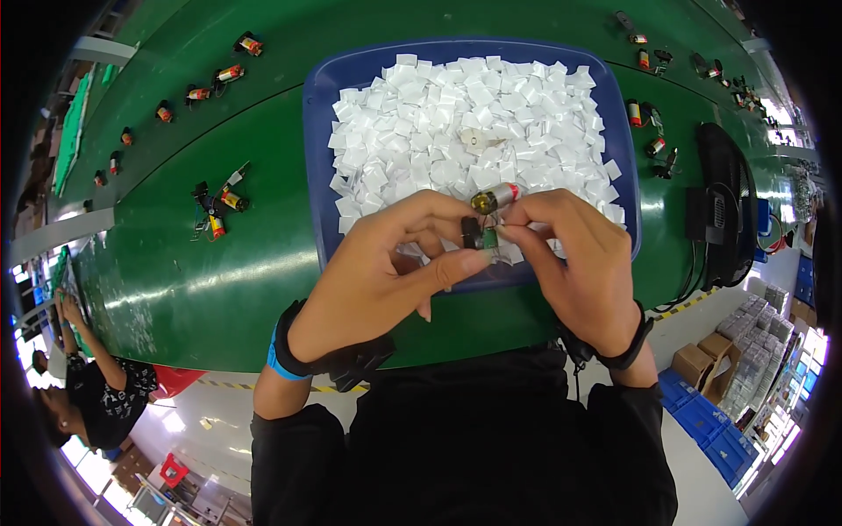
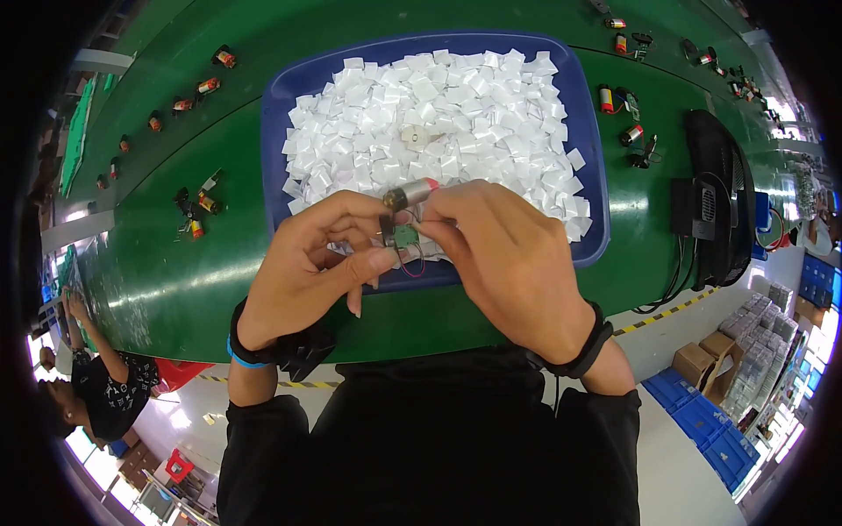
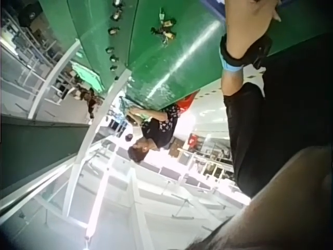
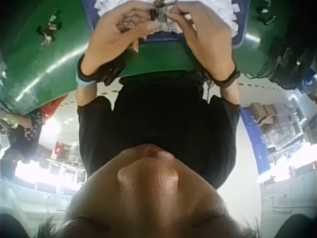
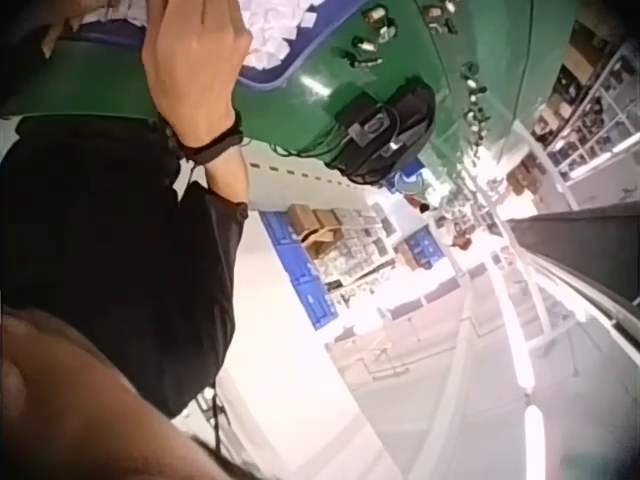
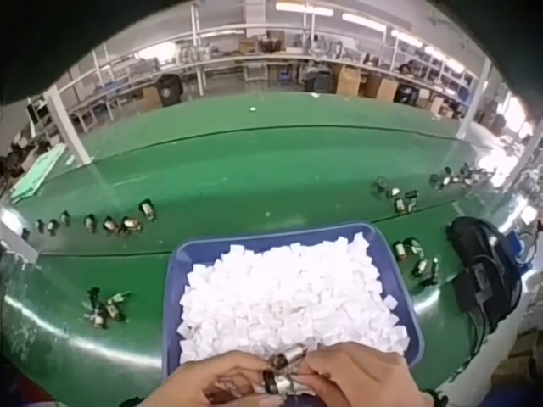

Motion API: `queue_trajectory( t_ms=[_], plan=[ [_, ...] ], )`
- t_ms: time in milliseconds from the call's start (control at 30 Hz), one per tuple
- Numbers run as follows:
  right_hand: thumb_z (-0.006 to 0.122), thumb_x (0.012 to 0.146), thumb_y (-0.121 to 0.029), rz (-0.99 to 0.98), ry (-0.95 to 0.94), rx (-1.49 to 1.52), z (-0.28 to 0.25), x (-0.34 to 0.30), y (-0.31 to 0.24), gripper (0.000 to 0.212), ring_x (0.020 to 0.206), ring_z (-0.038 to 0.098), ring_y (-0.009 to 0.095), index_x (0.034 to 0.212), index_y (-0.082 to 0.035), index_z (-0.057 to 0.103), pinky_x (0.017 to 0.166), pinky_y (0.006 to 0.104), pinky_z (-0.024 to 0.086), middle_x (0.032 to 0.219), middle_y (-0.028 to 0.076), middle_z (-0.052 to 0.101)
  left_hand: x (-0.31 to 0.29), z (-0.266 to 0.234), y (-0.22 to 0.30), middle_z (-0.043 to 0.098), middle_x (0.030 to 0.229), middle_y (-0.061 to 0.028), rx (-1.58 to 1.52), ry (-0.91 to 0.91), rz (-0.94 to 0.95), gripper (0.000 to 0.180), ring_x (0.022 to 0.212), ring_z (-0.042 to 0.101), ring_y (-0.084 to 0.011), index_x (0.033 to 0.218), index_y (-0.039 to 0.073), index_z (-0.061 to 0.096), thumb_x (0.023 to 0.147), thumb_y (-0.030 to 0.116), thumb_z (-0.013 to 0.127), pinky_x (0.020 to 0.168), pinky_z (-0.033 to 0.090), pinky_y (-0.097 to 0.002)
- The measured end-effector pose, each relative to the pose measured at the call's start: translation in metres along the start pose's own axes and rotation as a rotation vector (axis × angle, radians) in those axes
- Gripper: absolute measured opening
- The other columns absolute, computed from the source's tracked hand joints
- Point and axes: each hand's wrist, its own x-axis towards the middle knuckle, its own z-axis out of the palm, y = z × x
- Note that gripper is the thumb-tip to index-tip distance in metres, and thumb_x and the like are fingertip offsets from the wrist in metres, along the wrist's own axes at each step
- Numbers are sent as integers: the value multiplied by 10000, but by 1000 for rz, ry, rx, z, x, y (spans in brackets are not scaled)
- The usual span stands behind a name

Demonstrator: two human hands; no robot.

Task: The person picks up a motor and a circuit board, aligns them, and wraps a white adhesive strip around the components by hand. After securing the assembly, the person places the finished unit onto the green conveyor belt and repeats the process.

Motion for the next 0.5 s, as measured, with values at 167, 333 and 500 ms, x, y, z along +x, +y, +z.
queue_trajectory(
  t_ms=[167, 333, 500],
  plan=[
    [684, 881, 14, 121, 48, 160, -12, 2, 2, 128, 754, 693, 161, 996, 1, 630, 676, 263, 552, 902, 91, 701, 2, -3, -1, 587, 1006, -78, -6, -25, 42, 316, 752, 579, -90, 1237, -38, 497, 932, -37, 584, 509, 524, -215],
    [709, 849, 16, 212, 119, 88, -17, 4, 9, 186, 820, 694, 188, 1025, 4, 650, 705, 287, 551, 917, 99, 712, 1, -2, 2, 578, 998, -75, -36, -8, 42, 333, 765, 578, -95, 1231, -25, 489, 919, -26, 606, 517, 523, -215],
    [757, 761, 30, -373, 84, -13, -13, 24, 3, 308, 880, 682, 245, 1054, 4, 668, 725, 325, 537, 959, 111, 714, 2, -5, -2, 509, 899, -4, -4, -63, 58, 303, 804, 538, -49, 1164, 40, 534, 896, 33, 677, 518, 461, -177]
  ],
)
